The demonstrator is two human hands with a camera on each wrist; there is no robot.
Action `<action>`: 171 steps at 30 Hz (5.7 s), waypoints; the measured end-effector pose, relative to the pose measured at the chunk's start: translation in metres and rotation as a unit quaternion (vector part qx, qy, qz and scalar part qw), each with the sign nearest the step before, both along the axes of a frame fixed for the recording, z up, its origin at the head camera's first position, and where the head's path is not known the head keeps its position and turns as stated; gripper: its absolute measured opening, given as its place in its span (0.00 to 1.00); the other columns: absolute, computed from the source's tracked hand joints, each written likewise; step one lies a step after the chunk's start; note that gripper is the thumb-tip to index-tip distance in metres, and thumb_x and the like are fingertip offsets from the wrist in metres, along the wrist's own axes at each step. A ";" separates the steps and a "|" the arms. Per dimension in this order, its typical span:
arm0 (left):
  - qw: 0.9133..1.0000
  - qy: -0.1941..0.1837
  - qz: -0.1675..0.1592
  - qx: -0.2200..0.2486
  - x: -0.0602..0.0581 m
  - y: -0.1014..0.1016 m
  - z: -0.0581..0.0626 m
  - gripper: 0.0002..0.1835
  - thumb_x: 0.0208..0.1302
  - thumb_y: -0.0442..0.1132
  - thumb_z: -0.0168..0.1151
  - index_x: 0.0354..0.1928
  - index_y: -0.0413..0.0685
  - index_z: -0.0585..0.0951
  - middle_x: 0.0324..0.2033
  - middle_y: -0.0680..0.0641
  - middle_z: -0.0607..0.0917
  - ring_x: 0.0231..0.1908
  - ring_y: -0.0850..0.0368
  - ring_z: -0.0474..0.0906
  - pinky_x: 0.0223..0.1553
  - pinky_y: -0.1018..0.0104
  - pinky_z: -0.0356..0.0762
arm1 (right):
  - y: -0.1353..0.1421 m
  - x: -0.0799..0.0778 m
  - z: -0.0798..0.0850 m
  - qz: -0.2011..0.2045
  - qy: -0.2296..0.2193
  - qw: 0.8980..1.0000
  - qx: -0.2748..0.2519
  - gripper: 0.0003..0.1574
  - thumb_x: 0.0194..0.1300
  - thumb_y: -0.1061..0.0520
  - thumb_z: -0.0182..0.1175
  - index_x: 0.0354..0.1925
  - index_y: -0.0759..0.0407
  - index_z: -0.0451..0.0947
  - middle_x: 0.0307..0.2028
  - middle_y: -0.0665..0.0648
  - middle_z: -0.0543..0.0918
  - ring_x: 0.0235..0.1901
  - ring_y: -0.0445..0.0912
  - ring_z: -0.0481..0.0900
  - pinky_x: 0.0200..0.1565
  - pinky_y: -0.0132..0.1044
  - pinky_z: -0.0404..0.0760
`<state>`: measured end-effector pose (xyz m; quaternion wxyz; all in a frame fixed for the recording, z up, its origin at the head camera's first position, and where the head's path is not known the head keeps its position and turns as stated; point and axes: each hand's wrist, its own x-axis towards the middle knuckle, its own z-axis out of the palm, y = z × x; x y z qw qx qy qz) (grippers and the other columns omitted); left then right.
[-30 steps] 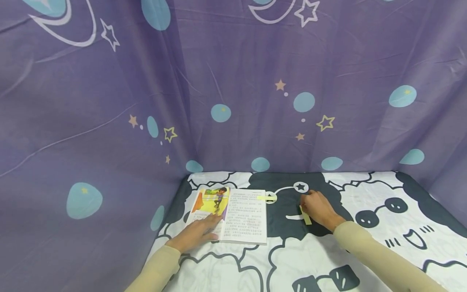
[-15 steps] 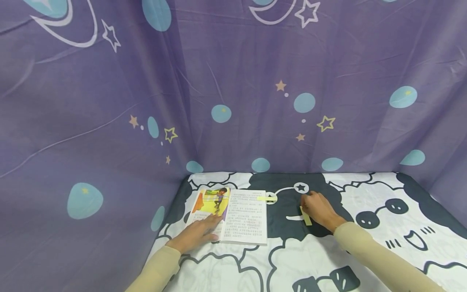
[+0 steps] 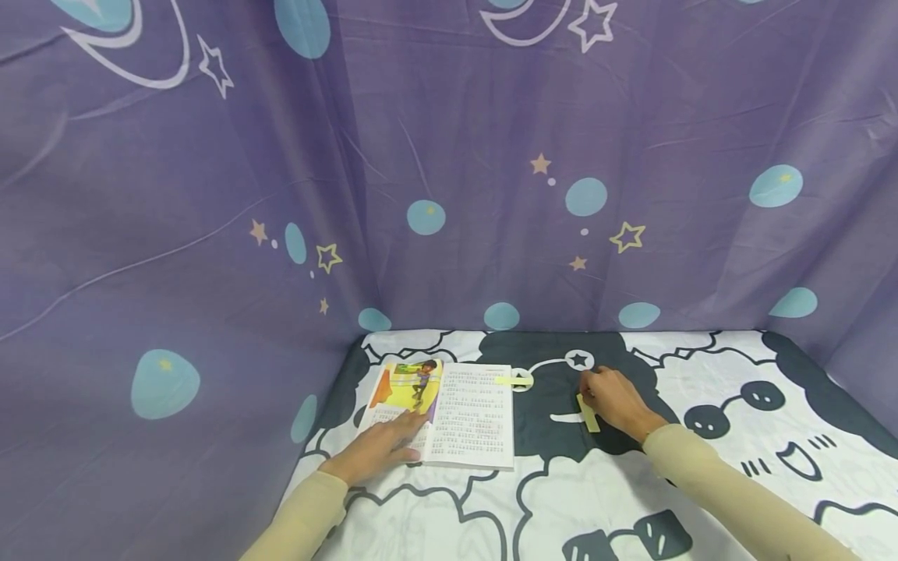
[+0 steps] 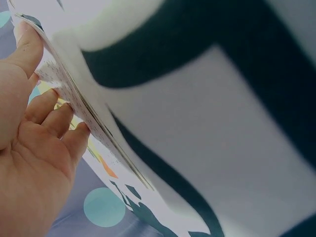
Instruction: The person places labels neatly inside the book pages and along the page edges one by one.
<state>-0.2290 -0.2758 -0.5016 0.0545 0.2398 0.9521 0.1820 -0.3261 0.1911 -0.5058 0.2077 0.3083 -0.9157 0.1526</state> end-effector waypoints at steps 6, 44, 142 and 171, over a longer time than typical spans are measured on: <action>1.000 0.000 -0.002 -0.003 -0.001 0.000 0.001 0.38 0.72 0.55 0.61 0.80 0.56 0.63 0.76 0.39 0.64 0.75 0.41 0.60 0.73 0.42 0.61 | 0.001 -0.001 -0.002 0.002 -0.002 1.000 -0.003 0.11 0.53 0.71 0.70 0.27 0.58 0.80 0.24 0.51 0.82 0.26 0.45 0.75 0.26 0.39 0.80; 1.000 -0.005 0.000 0.004 0.001 -0.002 0.001 0.38 0.72 0.56 0.60 0.80 0.55 0.63 0.76 0.38 0.64 0.76 0.41 0.59 0.73 0.40 0.60 | 0.004 -0.003 0.006 -0.009 -0.063 0.998 -0.012 0.11 0.59 0.71 0.67 0.30 0.57 0.78 0.24 0.46 0.77 0.27 0.41 0.71 0.24 0.35 0.75; 1.000 -0.002 -0.001 0.005 0.000 -0.001 0.000 0.37 0.73 0.54 0.61 0.79 0.55 0.63 0.76 0.38 0.64 0.75 0.40 0.60 0.72 0.37 0.62 | -0.125 -0.007 -0.008 0.063 0.039 0.997 0.024 0.06 0.59 0.60 0.76 0.34 0.49 0.90 0.36 0.47 0.90 0.34 0.43 0.69 0.37 0.37 0.72; 1.000 -0.010 0.008 0.005 0.001 0.000 0.004 0.38 0.72 0.56 0.61 0.80 0.56 0.62 0.76 0.38 0.63 0.75 0.39 0.60 0.72 0.38 0.61 | -0.141 0.012 0.002 0.087 0.173 0.929 0.317 0.06 0.66 0.59 0.68 0.41 0.57 0.90 0.44 0.54 0.80 0.44 0.50 0.71 0.46 0.43 0.76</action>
